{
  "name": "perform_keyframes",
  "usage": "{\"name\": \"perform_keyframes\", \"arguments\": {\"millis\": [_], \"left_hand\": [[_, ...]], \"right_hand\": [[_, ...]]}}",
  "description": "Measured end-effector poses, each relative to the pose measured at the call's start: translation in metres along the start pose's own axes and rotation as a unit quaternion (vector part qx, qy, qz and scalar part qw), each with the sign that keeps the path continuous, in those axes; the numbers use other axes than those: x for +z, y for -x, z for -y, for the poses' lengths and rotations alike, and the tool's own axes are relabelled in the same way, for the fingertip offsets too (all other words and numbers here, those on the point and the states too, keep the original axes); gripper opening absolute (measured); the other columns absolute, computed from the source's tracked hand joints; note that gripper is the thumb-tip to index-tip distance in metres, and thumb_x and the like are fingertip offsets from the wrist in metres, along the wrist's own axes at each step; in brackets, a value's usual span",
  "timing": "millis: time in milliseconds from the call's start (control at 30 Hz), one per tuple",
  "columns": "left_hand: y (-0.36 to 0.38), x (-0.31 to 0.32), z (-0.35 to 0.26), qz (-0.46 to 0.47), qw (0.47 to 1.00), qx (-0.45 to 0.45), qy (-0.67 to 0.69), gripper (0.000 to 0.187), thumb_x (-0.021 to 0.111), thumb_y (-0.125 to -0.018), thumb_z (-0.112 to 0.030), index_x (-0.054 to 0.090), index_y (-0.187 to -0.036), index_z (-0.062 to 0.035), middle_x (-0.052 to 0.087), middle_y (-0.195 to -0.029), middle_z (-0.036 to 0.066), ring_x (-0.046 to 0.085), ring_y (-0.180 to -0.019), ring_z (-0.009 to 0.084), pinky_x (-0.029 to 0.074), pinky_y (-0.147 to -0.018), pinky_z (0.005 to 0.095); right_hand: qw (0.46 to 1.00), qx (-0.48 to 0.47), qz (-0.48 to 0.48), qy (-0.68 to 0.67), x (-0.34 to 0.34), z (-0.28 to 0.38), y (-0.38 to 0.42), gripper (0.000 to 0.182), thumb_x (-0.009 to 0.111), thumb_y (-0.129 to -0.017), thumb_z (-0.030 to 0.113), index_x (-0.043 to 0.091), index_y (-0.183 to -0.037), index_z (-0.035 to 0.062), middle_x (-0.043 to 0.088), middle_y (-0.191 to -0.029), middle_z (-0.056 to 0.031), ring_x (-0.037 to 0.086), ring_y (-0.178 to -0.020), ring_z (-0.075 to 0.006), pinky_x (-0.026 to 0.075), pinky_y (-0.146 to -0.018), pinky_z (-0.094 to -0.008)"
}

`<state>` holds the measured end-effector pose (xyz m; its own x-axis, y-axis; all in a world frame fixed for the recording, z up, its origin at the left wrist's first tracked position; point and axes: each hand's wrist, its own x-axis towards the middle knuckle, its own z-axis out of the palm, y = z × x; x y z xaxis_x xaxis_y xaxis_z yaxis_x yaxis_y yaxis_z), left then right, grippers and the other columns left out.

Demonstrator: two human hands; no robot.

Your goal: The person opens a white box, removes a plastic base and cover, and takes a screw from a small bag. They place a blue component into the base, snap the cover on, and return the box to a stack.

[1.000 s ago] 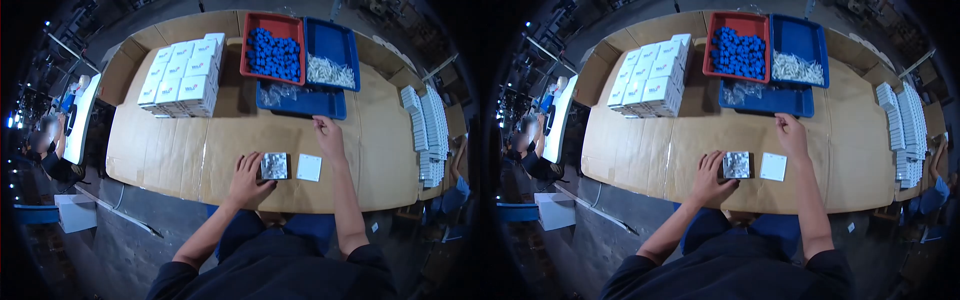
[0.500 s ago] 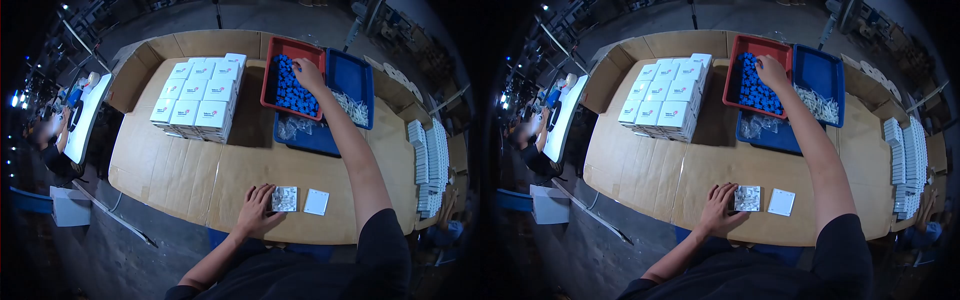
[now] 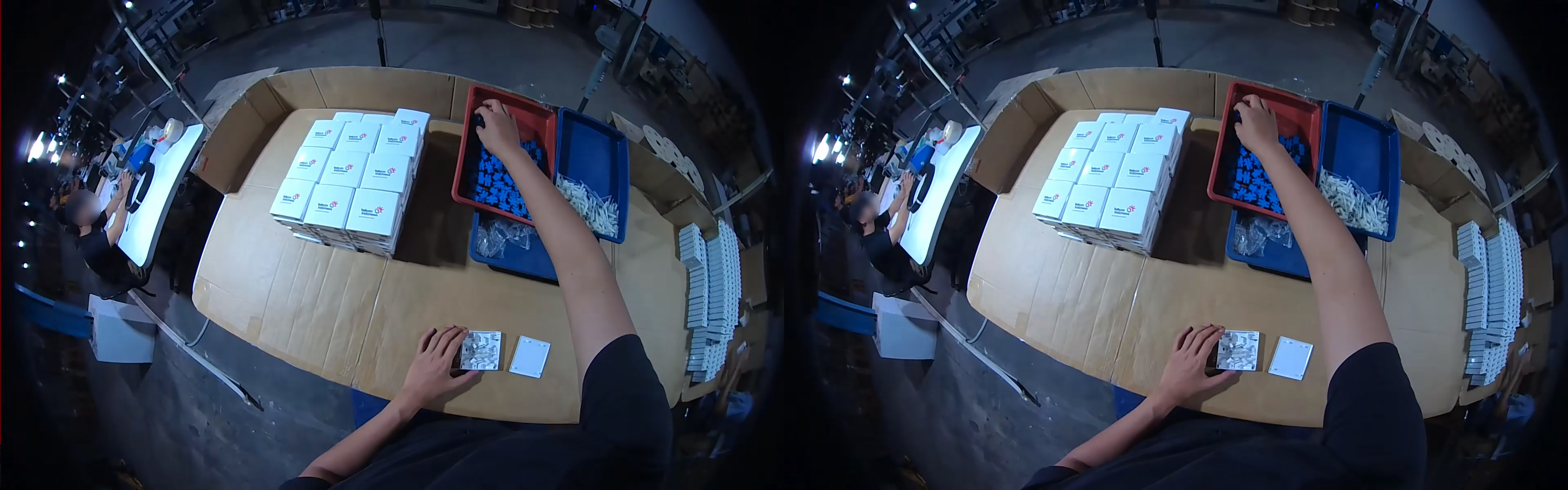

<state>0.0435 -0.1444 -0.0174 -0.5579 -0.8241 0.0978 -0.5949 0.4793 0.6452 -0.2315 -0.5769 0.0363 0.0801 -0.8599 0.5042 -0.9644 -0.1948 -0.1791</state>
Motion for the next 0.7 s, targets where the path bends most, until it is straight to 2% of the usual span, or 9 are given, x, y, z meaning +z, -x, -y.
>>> {"name": "perform_keyframes", "arguments": {"millis": [133,233,300,333,367,433,533,633,700], "left_hand": [[0.0,0.001,0.001,-0.001,1.0,0.009,-0.014,0.083,0.07,-0.089,-0.054,0.047,-0.148,-0.001,0.052,-0.149,0.013,0.043,-0.145,0.0284,0.023,-0.126,0.0492],[0.0,0.002,0.001,-0.002,1.0,0.008,-0.018,0.084,0.07,-0.089,-0.054,0.047,-0.149,-0.0014,0.052,-0.148,0.014,0.043,-0.145,0.0282,0.023,-0.126,0.0491],[0.001,0.001,-0.001,0.003,1.0,0.0,-0.016,0.084,0.07,-0.089,-0.054,0.046,-0.15,-0.0018,0.052,-0.148,0.015,0.042,-0.145,0.028,0.023,-0.126,0.0489],[0.002,0.0,-0.002,0.0,1.0,-0.001,-0.012,0.084,0.07,-0.089,-0.054,0.046,-0.15,-0.0019,0.052,-0.148,0.015,0.042,-0.146,0.028,0.022,-0.126,0.0488],[0.003,0.0,-0.002,-0.002,1.0,0.0,-0.007,0.084,0.07,-0.089,-0.054,0.045,-0.15,-0.002,0.052,-0.148,0.015,0.042,-0.146,0.028,0.022,-0.126,0.0487],[0.003,0.001,-0.001,-0.006,1.0,0.001,-0.004,0.085,0.071,-0.087,-0.054,0.046,-0.15,-0.0026,0.051,-0.148,0.016,0.041,-0.146,0.0284,0.021,-0.126,0.0492],[0.003,0.001,-0.004,-0.003,1.0,0.001,-0.008,0.087,0.073,-0.085,-0.055,0.046,-0.15,-0.0031,0.051,-0.148,0.016,0.041,-0.146,0.029,0.021,-0.126,0.0499],[0.004,0.0,-0.008,-0.002,1.0,-0.001,-0.015,0.089,0.073,-0.085,-0.056,0.045,-0.15,-0.0028,0.051,-0.148,0.015,0.042,-0.145,0.0289,0.021,-0.126,0.0497],[0.007,0.008,-0.002,-0.012,1.0,0.015,-0.023,0.088,0.075,-0.084,-0.055,0.046,-0.149,-0.0033,0.052,-0.147,0.015,0.042,-0.144,0.0293,0.022,-0.125,0.05]], "right_hand": [[1.0,0.019,0.007,-0.003,-0.015,0.007,0.001,0.021,0.075,-0.083,0.012,0.068,-0.102,0.011,0.064,-0.116,-0.0021,0.057,-0.124,-0.0259,0.045,-0.105,-0.0458],[0.995,0.005,-0.066,-0.073,-0.017,0.001,0.003,0.018,0.075,-0.084,0.009,0.065,-0.099,0.0108,0.069,-0.106,-0.0019,0.064,-0.114,-0.0229,0.05,-0.097,-0.0462],[0.958,0.049,-0.091,-0.267,-0.022,0.0,0.009,0.014,0.075,-0.087,0.006,0.065,-0.097,0.0092,0.072,-0.106,-0.0049,0.069,-0.105,-0.0216,0.054,-0.09,-0.0423],[0.925,0.07,-0.104,-0.359,-0.034,0.006,0.015,0.013,0.075,-0.089,0.005,0.065,-0.097,0.0083,0.073,-0.106,-0.0064,0.071,-0.1,-0.0209,0.056,-0.086,-0.0403],[0.867,0.108,-0.101,-0.475,-0.048,0.01,0.025,0.011,0.074,-0.091,0.004,0.065,-0.095,0.0072,0.074,-0.108,-0.009,0.072,-0.098,-0.0208,0.057,-0.083,-0.0381],[0.707,0.175,-0.092,-0.678,-0.108,0.041,0.057,0.008,0.072,-0.094,0.002,0.064,-0.093,0.0049,0.075,-0.111,-0.0144,0.073,-0.093,-0.0206,0.06,-0.078,-0.0337],[0.478,0.209,-0.049,-0.852,-0.163,0.055,0.108,0.006,0.07,-0.095,0.0,0.065,-0.095,0.0003,0.072,-0.114,-0.018,0.073,-0.096,-0.023,0.062,-0.085,-0.03],[0.387,0.151,-0.02,-0.909,-0.212,0.075,0.156,0.011,0.07,-0.097,0.002,0.065,-0.107,-0.0005,0.063,-0.129,-0.0184,0.068,-0.102,-0.0187,0.061,-0.092,-0.0257],[0.329,0.141,-0.025,-0.933,-0.234,0.085,0.184,0.014,0.07,-0.097,0.002,0.066,-0.111,0.0012,0.062,-0.127,-0.0169,0.069,-0.104,-0.0197,0.061,-0.096,-0.0258]]}}
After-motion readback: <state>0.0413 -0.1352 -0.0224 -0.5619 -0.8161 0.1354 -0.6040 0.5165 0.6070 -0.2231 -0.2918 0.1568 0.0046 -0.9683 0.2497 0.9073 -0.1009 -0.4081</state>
